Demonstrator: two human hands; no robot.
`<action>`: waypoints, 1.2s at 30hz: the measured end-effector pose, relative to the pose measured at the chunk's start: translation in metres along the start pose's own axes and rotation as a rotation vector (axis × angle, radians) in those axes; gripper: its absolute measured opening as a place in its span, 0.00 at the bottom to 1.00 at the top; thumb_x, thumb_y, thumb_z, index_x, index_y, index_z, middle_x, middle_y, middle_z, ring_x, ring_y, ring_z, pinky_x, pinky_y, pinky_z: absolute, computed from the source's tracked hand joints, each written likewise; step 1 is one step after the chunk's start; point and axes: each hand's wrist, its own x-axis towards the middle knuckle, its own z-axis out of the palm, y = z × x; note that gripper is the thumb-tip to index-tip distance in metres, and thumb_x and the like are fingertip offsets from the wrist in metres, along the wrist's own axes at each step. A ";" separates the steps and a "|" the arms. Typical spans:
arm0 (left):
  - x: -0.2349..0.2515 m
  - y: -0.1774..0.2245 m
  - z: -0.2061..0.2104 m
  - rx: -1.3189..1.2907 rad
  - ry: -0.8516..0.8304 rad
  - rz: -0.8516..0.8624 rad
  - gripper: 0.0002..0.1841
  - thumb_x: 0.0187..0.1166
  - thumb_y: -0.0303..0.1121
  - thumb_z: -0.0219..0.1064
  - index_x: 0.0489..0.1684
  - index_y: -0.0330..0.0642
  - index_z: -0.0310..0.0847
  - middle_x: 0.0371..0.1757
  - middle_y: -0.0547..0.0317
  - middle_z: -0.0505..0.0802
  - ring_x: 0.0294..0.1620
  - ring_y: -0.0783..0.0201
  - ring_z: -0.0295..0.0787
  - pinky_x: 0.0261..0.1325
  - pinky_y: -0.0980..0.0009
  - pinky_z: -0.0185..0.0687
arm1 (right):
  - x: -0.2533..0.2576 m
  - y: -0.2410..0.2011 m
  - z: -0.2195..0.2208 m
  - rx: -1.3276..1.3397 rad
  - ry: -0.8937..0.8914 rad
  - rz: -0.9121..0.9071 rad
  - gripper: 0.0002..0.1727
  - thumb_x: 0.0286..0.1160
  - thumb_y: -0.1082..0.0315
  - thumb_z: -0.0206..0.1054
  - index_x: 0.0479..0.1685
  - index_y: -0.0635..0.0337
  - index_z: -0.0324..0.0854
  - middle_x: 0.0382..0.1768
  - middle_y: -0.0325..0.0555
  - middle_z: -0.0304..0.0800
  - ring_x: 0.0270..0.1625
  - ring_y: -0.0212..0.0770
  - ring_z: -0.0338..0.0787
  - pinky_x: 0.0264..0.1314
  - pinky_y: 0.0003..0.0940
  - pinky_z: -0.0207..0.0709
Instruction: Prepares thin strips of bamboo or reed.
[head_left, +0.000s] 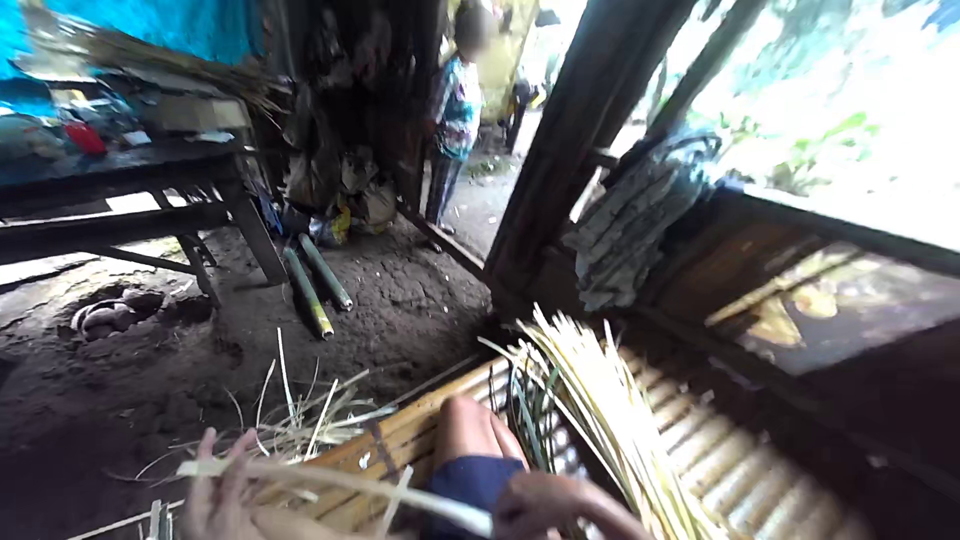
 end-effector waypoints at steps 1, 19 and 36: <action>-0.002 -0.002 -0.004 -0.010 -0.082 -0.070 0.37 0.92 0.43 0.45 0.91 0.30 0.30 0.73 0.50 0.85 0.53 0.67 0.94 0.55 0.68 0.92 | -0.011 -0.003 -0.004 -0.014 0.058 0.048 0.13 0.81 0.64 0.68 0.44 0.68 0.90 0.37 0.62 0.92 0.43 0.60 0.91 0.51 0.65 0.78; -0.070 -0.053 0.076 -0.065 -0.723 -0.581 0.17 0.87 0.24 0.48 0.68 0.31 0.75 0.23 0.72 0.84 0.17 0.80 0.77 0.23 0.85 0.76 | -0.186 0.135 0.047 0.250 0.803 1.396 0.25 0.77 0.54 0.75 0.56 0.71 0.85 0.56 0.75 0.86 0.63 0.75 0.84 0.65 0.75 0.68; -0.037 0.021 0.080 0.077 -0.559 -0.530 0.15 0.91 0.30 0.55 0.67 0.30 0.75 0.36 0.60 0.90 0.16 0.79 0.75 0.21 0.83 0.75 | 0.009 0.004 0.012 1.016 0.960 0.059 0.17 0.90 0.68 0.41 0.39 0.52 0.76 0.26 0.27 0.85 0.27 0.26 0.87 0.37 0.26 0.89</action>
